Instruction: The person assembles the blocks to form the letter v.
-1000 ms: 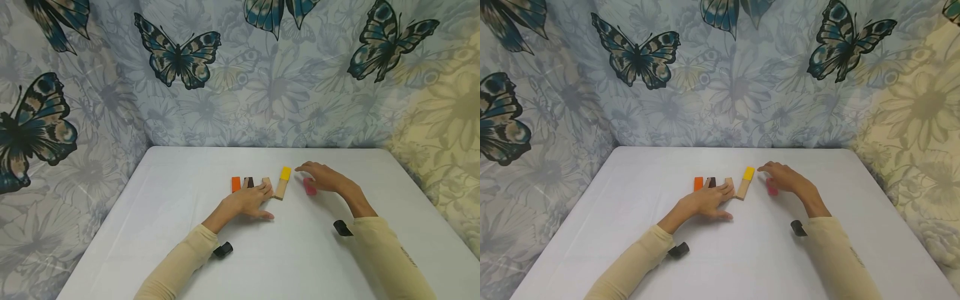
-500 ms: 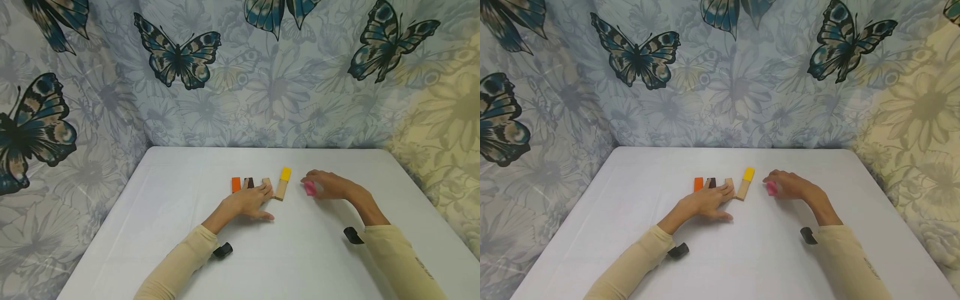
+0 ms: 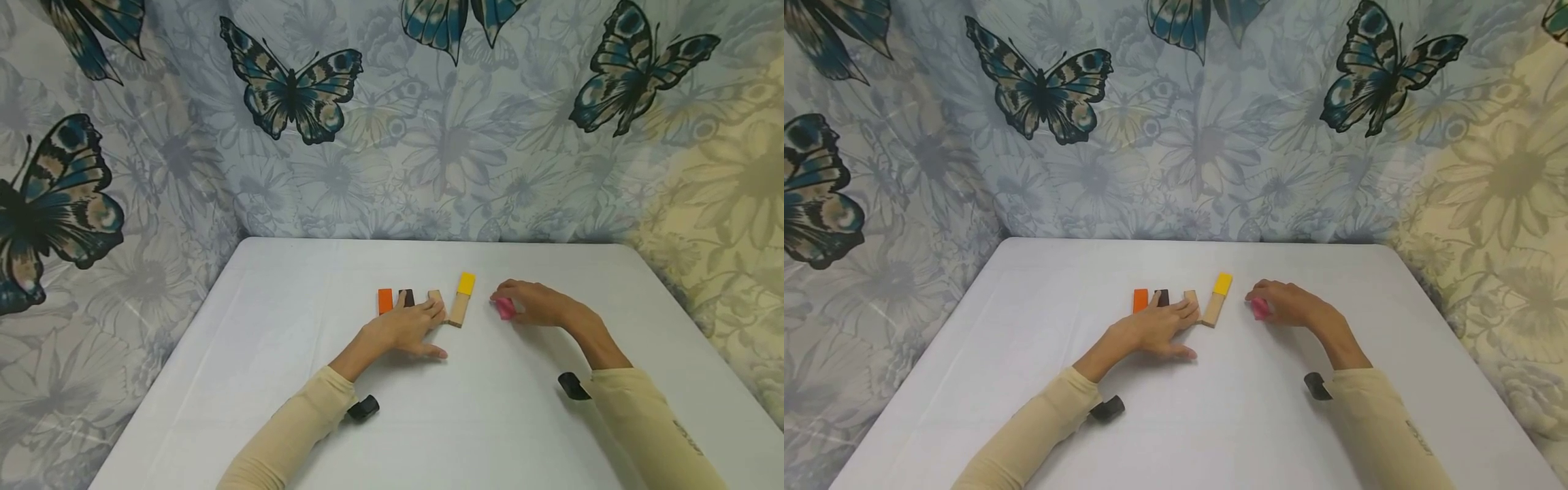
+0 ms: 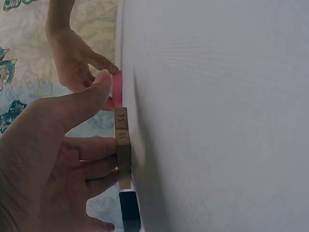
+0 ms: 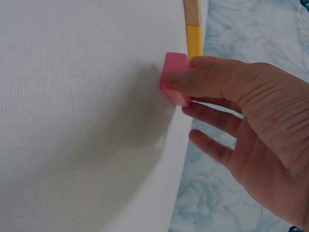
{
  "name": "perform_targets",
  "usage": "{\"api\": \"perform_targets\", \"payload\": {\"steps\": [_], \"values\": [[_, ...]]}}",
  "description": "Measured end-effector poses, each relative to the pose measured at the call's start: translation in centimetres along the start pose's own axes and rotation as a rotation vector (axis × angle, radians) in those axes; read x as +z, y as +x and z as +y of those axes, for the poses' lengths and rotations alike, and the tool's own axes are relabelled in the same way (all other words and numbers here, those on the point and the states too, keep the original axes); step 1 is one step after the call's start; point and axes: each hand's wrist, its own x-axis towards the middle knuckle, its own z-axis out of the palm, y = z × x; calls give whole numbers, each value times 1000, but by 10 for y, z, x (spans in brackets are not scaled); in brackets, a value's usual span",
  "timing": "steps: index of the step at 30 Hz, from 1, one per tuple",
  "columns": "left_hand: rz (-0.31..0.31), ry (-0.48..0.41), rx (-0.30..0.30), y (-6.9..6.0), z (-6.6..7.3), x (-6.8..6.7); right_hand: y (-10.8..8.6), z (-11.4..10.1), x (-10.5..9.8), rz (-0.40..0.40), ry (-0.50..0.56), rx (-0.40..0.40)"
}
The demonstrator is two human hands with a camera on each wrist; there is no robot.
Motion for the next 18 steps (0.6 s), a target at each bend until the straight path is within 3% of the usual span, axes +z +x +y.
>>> {"api": "perform_targets", "payload": {"steps": [18], "values": [[10, 2, -6, -1, 1, 0, 6, -2, -5, 14, -18, 2]]}}
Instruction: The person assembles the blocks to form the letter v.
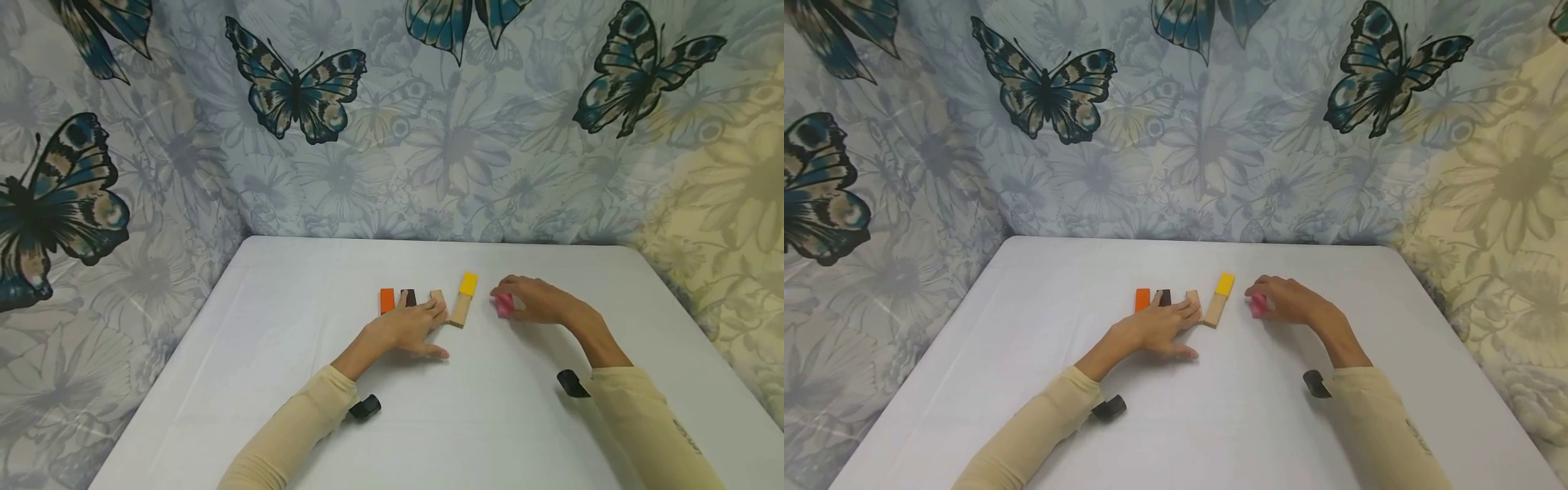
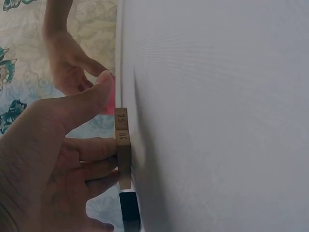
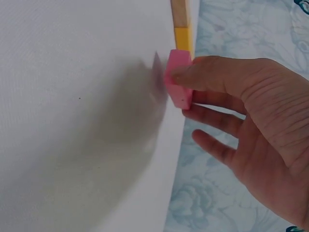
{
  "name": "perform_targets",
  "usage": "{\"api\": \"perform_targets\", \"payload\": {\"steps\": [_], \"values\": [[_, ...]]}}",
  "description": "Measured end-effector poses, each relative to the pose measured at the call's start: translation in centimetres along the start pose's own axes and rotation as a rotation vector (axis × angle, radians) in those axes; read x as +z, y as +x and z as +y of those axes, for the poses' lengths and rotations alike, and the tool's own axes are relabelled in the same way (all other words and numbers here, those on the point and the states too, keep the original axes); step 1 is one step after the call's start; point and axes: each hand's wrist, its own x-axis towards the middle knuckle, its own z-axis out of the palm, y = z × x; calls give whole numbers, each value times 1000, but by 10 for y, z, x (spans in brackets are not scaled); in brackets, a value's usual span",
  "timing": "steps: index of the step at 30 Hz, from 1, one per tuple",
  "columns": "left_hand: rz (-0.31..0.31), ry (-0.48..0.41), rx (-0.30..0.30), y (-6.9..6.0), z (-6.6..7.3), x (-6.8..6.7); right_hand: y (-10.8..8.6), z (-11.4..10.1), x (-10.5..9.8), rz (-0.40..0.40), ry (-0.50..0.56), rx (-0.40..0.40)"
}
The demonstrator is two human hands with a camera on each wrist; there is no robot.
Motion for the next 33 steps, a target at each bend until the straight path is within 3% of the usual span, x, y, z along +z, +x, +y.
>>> {"api": "perform_targets", "payload": {"steps": [15, 33], "values": [[6, -2, 2, -1, -4, 4, 3, -5, -8, 61, -5, -47], [14, -31, -32, -2, 2, 5, 15, -7, -16, 139, -9, 47]]}}
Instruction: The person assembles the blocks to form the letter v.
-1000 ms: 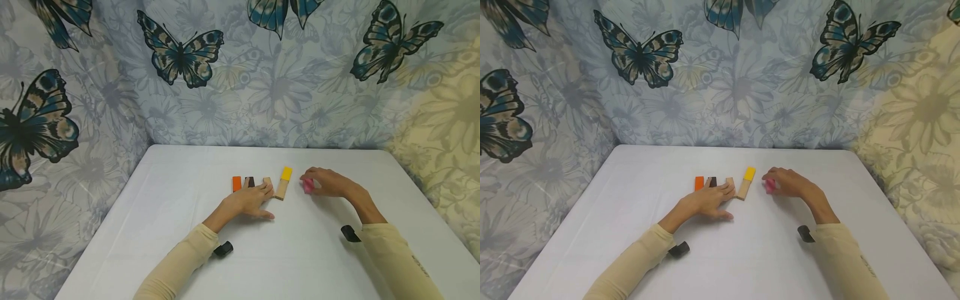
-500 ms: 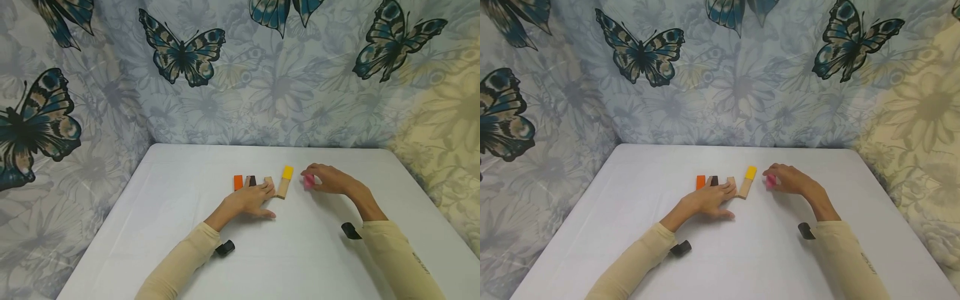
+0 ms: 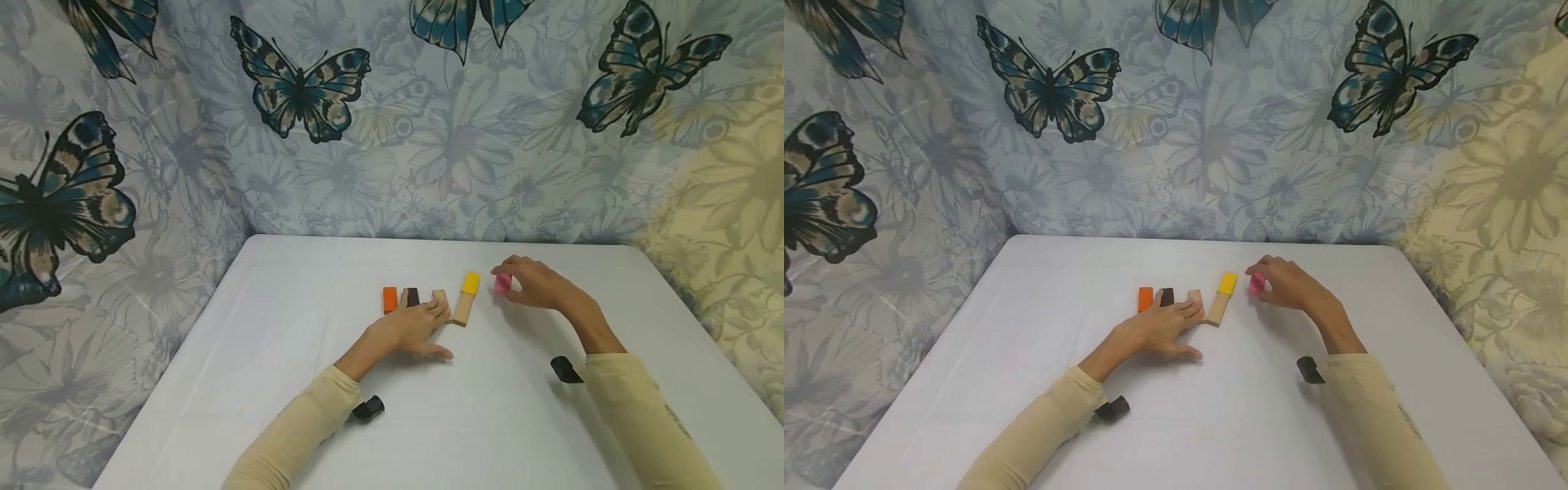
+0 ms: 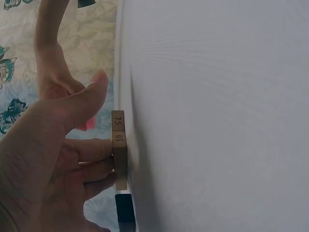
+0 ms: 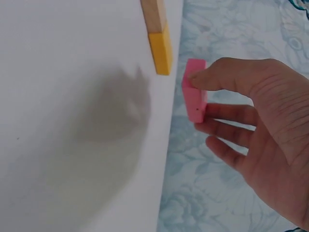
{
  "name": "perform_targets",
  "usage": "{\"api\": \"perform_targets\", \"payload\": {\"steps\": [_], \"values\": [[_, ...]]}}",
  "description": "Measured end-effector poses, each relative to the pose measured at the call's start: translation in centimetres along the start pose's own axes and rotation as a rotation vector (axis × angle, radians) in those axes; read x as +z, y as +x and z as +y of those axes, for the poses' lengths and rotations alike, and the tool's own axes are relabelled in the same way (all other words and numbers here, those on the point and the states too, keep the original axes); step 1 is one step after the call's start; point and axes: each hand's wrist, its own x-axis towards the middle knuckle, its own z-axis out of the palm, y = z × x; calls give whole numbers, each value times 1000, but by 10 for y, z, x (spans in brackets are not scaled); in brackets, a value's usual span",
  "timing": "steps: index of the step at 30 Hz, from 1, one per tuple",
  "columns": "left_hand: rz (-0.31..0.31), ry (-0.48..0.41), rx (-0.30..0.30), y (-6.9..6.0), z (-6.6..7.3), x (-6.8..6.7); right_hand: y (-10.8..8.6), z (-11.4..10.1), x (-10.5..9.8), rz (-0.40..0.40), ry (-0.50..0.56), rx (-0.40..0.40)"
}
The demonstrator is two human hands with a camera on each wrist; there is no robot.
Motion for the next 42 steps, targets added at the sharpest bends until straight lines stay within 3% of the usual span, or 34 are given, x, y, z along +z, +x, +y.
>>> {"api": "perform_targets", "payload": {"steps": [13, 27, 38, 42], "values": [[7, 7, -1, 2, -2, 3, 38, 10, 0, 43, 16, 53], [3, 13, 4, 2, -2, -1, 77, 27, 19, -39, 78, 45], [8, 3, 8, 2, 0, -2, 80, 34, 26, -64, 85, 18], [0, -4, -2, 1, -1, -2, 77, 37, 28, -58, 86, 49]]}}
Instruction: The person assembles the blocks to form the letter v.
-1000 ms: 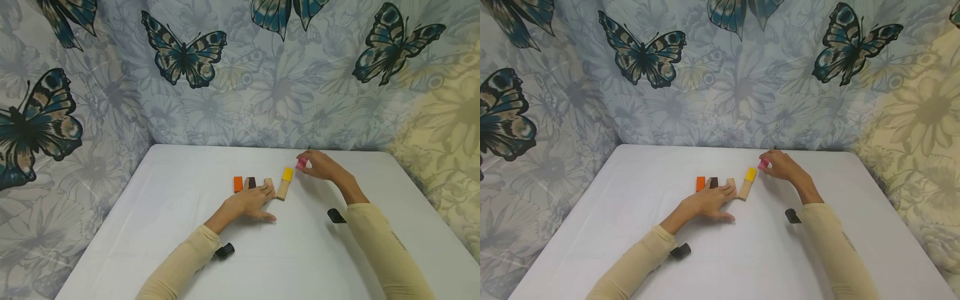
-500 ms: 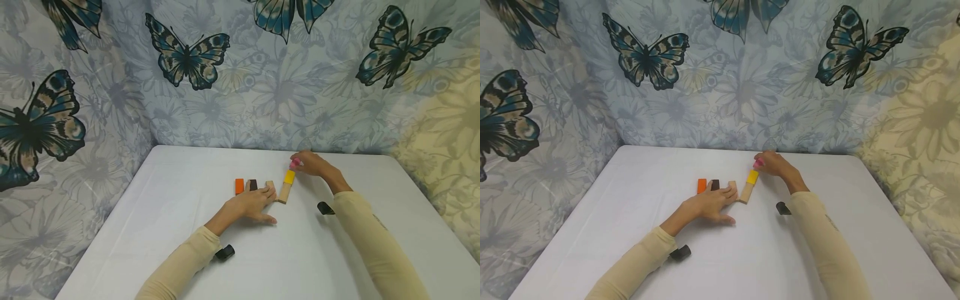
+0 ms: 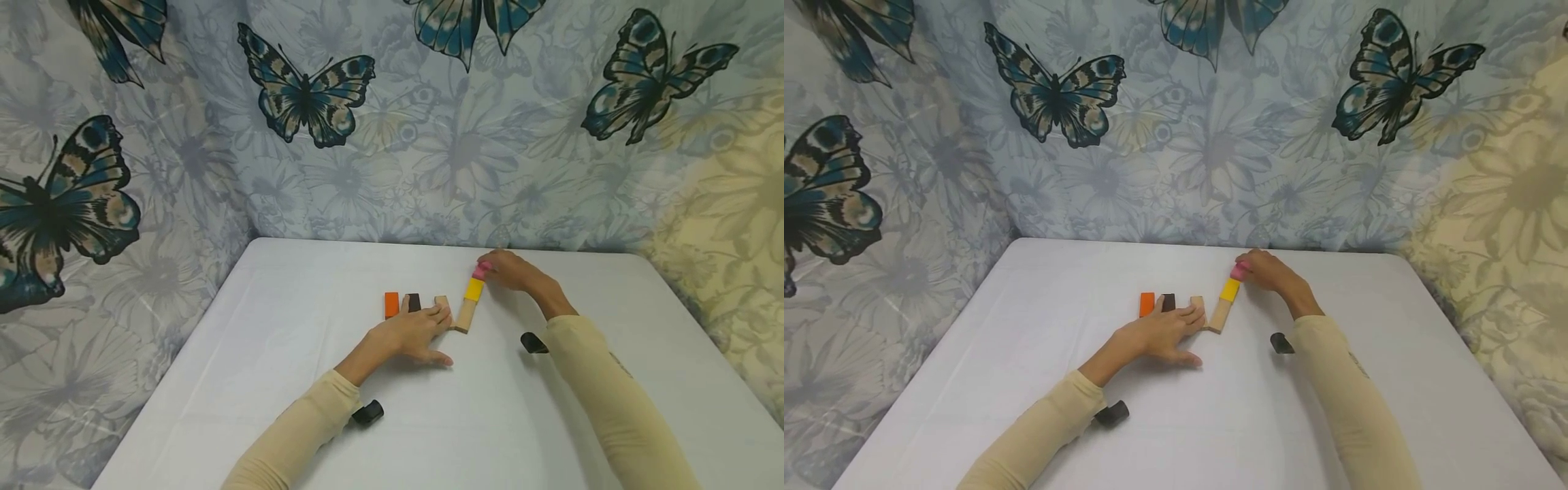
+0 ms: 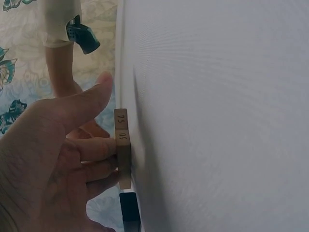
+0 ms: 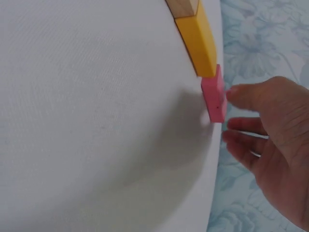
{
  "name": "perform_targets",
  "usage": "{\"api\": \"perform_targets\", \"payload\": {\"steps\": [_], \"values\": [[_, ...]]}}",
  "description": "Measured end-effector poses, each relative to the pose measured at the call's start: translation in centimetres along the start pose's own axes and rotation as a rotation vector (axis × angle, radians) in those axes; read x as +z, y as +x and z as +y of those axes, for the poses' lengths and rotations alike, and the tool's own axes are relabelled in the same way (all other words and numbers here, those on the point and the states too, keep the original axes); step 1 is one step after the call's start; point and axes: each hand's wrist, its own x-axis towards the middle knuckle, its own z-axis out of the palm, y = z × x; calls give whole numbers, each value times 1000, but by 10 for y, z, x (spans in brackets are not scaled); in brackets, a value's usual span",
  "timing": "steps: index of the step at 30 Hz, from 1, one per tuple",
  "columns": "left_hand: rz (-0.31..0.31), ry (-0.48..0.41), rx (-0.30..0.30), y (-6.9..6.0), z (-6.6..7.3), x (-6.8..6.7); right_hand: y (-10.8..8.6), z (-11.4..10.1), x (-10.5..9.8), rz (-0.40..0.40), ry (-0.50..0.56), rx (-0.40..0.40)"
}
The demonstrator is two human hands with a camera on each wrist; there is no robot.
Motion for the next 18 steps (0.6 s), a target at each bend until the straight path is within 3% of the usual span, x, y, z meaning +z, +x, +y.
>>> {"api": "perform_targets", "payload": {"steps": [4, 18], "values": [[-4, 9, -5, -1, 0, -1, -3, 1, 0, -4, -6, 32], [-5, 11, -6, 0, 0, 0, -8, -2, 3, -1, 2, 2]]}}
